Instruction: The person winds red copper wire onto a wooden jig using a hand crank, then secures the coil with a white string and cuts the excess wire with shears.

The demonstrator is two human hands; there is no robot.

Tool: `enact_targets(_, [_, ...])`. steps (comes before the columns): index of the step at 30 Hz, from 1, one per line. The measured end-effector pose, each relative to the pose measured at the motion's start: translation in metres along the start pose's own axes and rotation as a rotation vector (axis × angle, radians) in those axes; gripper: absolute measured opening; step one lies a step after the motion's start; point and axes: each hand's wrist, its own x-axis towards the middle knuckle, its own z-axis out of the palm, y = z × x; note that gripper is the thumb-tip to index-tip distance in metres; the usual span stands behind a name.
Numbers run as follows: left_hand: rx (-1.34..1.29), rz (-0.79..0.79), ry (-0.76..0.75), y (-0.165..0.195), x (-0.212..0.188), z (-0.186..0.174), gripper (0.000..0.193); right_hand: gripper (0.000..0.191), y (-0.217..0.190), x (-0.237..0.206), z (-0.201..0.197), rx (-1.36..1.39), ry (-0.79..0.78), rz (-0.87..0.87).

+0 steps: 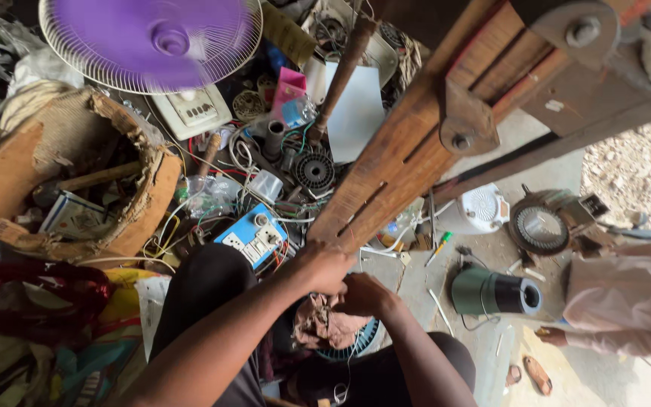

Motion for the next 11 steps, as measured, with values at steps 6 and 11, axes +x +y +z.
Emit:
enact_targets(6, [0.002,-0.083,-0.050,-0.031,0.028,0.041,0.044,0.039,0.031,0.031,0.062,-0.036,-0.231,-0.117])
enact_targets(11, [-0.335,-0.293,0.016,-0.063,0.068,0.070,0.052,0.047,0.026,0.043,0.083,0.261,-0.304,-0.269])
